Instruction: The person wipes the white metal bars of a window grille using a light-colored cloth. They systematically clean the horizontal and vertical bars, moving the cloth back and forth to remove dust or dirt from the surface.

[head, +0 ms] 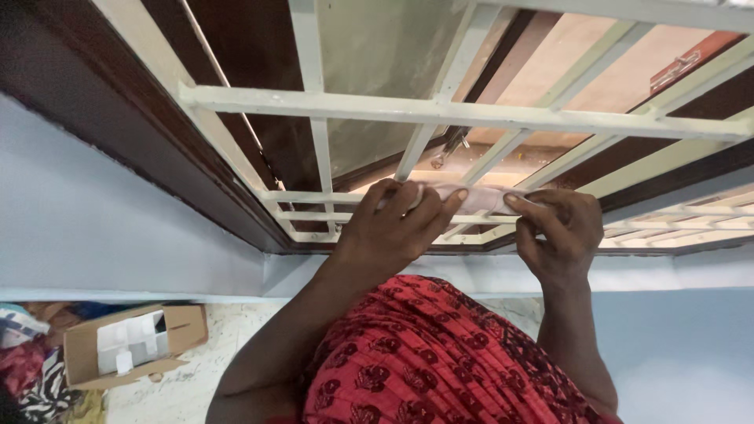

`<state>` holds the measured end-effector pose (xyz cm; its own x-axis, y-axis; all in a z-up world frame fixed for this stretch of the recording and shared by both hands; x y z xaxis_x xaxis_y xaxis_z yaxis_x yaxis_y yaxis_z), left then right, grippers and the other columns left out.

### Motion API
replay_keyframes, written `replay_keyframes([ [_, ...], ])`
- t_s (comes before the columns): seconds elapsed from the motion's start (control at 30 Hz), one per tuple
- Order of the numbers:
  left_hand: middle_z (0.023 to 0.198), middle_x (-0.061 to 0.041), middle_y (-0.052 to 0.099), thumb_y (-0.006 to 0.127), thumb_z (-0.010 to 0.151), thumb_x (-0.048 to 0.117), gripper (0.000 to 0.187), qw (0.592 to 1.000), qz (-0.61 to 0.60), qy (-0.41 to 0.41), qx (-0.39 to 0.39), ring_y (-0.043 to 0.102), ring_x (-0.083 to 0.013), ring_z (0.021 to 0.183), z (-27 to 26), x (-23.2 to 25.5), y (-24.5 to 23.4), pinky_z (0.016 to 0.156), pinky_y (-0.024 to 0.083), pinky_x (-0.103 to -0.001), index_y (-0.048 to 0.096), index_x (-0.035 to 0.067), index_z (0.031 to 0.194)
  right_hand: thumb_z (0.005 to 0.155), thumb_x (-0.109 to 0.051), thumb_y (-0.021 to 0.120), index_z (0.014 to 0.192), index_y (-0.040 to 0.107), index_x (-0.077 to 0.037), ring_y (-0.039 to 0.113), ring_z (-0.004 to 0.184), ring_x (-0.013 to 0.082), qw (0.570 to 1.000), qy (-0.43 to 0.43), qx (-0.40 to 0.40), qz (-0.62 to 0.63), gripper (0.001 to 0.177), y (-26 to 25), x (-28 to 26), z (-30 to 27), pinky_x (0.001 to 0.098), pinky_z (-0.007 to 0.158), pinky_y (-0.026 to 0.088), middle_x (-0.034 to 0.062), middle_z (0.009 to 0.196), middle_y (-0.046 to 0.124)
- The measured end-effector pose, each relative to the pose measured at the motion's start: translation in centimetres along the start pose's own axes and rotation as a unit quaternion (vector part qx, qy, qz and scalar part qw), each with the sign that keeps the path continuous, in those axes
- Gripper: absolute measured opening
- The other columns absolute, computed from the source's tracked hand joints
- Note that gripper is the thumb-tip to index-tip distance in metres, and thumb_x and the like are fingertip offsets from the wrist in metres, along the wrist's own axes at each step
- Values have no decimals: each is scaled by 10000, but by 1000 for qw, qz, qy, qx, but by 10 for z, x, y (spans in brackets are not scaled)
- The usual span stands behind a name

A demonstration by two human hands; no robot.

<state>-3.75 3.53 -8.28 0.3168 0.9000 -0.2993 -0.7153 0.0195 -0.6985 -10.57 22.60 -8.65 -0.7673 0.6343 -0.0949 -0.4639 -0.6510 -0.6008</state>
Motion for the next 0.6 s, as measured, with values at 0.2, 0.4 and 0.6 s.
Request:
replay_keyframes([
  [0.2,1169,15,621,662,965,177,560,997,-14,-69,-31,580,-178,1108,-42,-26,-6,1021,498,-398,581,259,1513,755,57,768,1198,780,-212,599,1062,222,997,-41,-65,29,519,20,-34,6,389,898,474,17,1143,664],
  [0.4,1186,14,650,686,950,248,481,983,5,-186,9,609,-210,1109,-91,-74,-38,991,504,-433,653,319,1425,838,-84,799,1368,687,-213,593,1094,200,977,-170,-121,43,557,50,-103,31,401,890,482,11,1234,625],
  [0.6,1188,45,669,701,998,161,435,960,101,-259,5,601,-178,1096,-118,-94,-46,930,498,-407,705,359,1386,858,-114,739,1434,672,-191,602,1092,199,962,-213,-163,58,584,74,-133,41,388,914,519,7,1250,642],
])
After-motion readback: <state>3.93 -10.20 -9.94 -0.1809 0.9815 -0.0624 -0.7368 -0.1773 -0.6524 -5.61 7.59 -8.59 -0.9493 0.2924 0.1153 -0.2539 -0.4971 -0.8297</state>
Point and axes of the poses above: each hand's wrist, its own z-axis towards the middle knuckle, its own y-axis out of the palm, x = y × z, the point moved 9 cm from there along z, towards the middle knuckle
